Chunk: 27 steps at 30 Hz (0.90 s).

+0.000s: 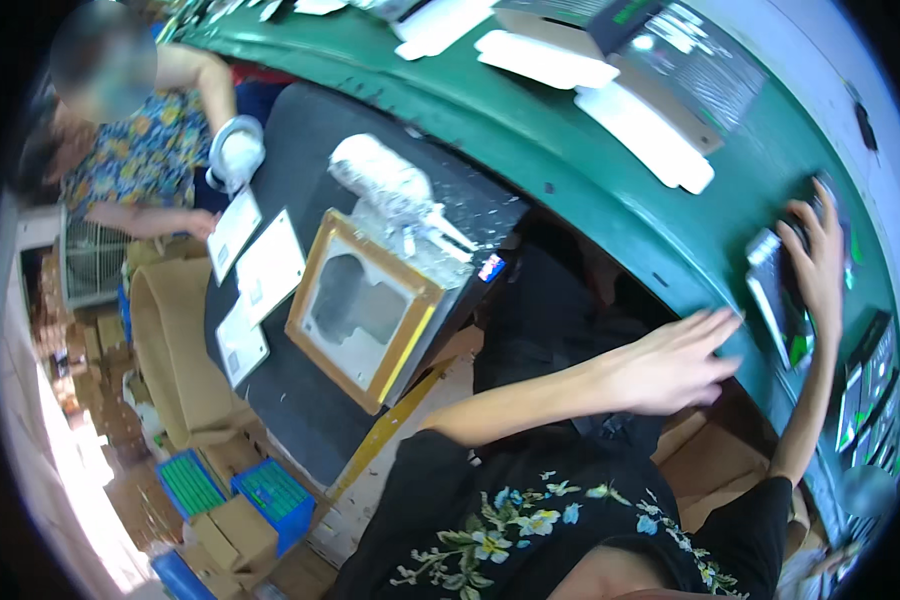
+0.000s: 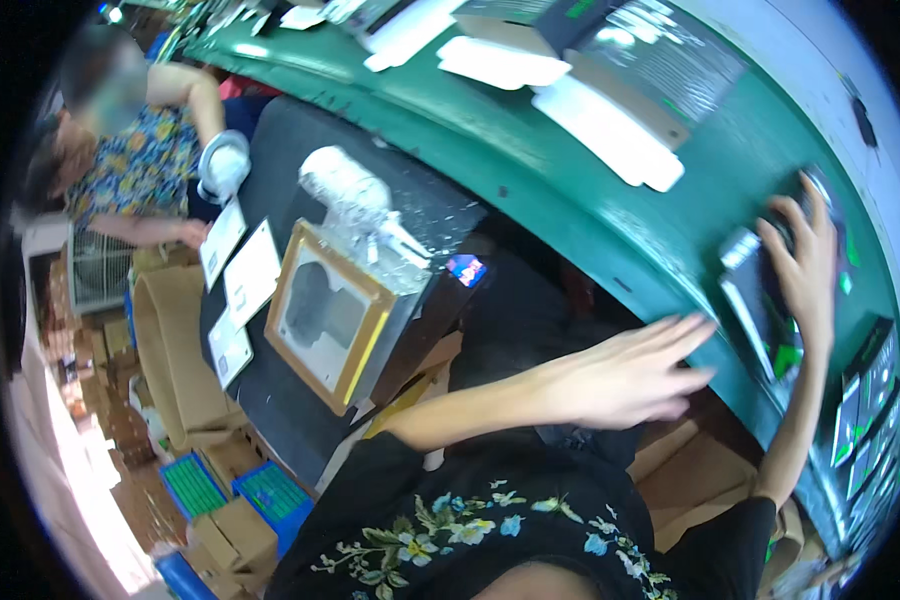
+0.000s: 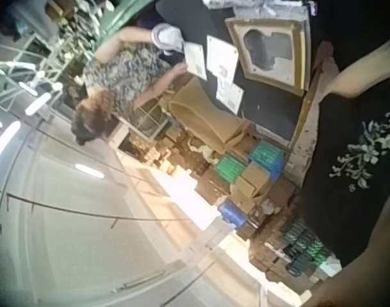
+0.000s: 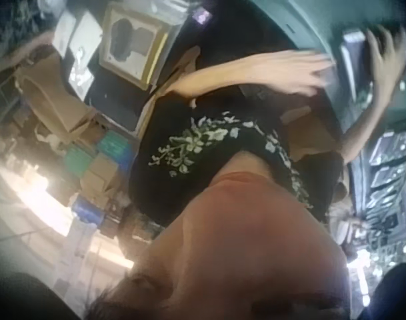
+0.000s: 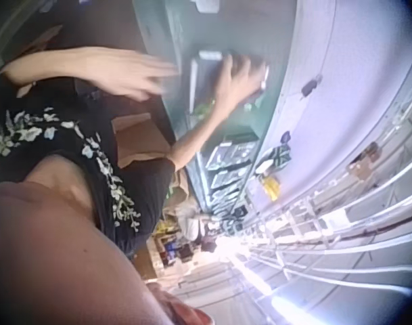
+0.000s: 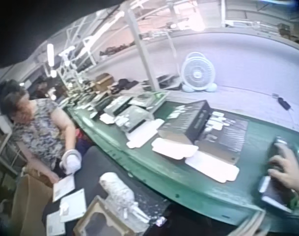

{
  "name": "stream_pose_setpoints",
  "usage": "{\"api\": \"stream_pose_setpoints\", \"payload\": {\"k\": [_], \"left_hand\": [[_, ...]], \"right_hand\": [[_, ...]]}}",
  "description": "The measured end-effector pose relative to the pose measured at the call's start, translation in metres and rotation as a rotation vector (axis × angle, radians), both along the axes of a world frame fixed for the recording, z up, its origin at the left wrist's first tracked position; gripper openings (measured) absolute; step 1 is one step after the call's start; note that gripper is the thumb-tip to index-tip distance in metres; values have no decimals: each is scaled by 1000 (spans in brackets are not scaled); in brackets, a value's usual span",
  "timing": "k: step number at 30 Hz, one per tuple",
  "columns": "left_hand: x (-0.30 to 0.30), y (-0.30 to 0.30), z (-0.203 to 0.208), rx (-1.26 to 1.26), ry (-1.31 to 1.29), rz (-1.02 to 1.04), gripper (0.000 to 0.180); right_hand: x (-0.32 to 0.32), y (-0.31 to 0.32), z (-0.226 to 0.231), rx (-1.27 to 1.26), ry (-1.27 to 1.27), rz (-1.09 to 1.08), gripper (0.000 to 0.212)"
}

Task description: Apply adhesive sealant from a dispenser to a plastic component and pack the component and the gaming mouse into a retail box.

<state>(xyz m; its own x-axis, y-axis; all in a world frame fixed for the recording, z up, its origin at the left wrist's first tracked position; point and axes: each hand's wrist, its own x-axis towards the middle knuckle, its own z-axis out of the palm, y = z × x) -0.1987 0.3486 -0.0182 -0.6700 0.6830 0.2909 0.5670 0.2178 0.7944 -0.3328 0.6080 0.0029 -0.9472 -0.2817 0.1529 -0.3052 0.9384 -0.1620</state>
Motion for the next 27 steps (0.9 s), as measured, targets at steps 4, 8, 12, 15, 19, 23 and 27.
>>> {"api": "stream_pose_setpoints", "payload": {"k": [4, 8, 12, 15, 19, 23, 27], "left_hand": [[28, -180, 94, 2, -382, 465, 27], [67, -347, 90, -921, 172, 1212, 42], [50, -432, 82, -1214, 321, 710, 42], [29, -443, 52, -1534, 108, 515, 39], [31, -441, 54, -1553, 142, 504, 32], [28, -438, 82, -1656, 227, 395, 24], [55, -453, 118, -1631, 259, 403, 15]], "right_hand": [[-12, 134, -1, 151, -64, -122, 34], [-25, 36, 27, 67, 89, 41, 32], [-17, -178, 47, -433, -266, 595, 30], [1, -292, 38, -479, -240, 911, 31], [16, -385, 13, -432, -289, 782, 55], [6, -439, -8, -282, -388, 609, 85], [-23, -466, -8, -253, -609, 555, 78]]}}
